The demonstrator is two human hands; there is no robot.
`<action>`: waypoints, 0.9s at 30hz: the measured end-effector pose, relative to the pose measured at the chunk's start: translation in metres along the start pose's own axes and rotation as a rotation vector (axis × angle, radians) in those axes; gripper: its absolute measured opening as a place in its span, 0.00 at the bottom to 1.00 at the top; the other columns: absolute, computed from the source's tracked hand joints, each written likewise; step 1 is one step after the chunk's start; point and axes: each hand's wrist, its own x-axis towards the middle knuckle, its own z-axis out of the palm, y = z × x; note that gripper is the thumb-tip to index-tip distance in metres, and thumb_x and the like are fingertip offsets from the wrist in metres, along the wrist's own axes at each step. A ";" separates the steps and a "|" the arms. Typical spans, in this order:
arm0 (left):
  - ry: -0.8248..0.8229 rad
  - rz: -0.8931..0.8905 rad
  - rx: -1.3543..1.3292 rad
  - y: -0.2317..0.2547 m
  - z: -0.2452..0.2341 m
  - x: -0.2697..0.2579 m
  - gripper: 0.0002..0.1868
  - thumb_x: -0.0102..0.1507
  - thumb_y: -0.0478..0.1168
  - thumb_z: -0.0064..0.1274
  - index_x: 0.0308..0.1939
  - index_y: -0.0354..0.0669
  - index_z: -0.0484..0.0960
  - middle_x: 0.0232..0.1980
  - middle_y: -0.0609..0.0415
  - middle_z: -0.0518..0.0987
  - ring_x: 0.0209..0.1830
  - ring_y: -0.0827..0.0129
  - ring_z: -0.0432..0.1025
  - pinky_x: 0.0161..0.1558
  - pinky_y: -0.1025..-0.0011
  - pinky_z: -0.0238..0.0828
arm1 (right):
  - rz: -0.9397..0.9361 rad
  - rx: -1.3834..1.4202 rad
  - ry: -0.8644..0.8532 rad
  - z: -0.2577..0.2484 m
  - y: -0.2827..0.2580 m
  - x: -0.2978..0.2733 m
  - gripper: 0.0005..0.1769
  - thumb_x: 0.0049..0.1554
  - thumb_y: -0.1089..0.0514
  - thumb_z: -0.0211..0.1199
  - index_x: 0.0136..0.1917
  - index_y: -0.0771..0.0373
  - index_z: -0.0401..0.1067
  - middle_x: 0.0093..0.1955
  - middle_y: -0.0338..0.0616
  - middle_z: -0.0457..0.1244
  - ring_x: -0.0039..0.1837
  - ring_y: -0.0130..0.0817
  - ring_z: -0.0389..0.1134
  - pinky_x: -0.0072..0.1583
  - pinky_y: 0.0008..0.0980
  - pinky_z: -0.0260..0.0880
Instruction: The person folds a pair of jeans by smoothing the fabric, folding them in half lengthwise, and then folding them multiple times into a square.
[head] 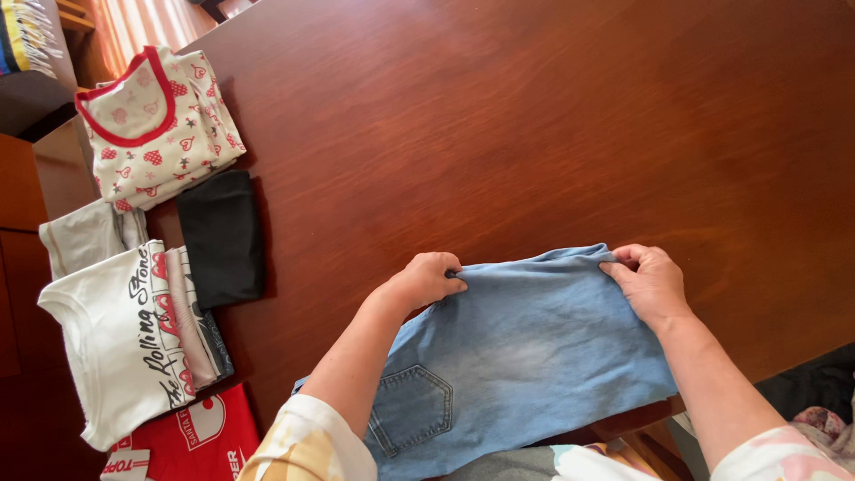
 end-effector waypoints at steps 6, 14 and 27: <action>0.266 -0.098 -0.288 -0.017 0.022 -0.008 0.23 0.58 0.55 0.64 0.56 0.72 0.77 0.50 0.69 0.83 0.56 0.73 0.77 0.56 0.69 0.76 | 0.112 -0.158 -0.003 -0.001 -0.007 -0.002 0.22 0.51 0.38 0.76 0.54 0.48 0.79 0.44 0.33 0.72 0.53 0.36 0.73 0.55 0.39 0.73; 0.369 0.012 -0.259 -0.030 0.037 -0.053 0.12 0.65 0.42 0.39 0.41 0.56 0.82 0.48 0.62 0.80 0.51 0.65 0.73 0.51 0.62 0.68 | -0.015 -0.436 -0.077 -0.001 -0.041 -0.005 0.21 0.60 0.36 0.64 0.43 0.55 0.77 0.45 0.42 0.71 0.49 0.46 0.70 0.49 0.45 0.65; 0.873 -0.840 -0.718 -0.200 0.130 -0.222 0.27 0.62 0.68 0.49 0.41 0.50 0.84 0.45 0.50 0.86 0.50 0.49 0.77 0.53 0.57 0.69 | -1.280 -0.529 0.276 0.084 0.018 -0.051 0.29 0.62 0.45 0.66 0.65 0.71 0.79 0.71 0.61 0.70 0.71 0.56 0.72 0.71 0.51 0.74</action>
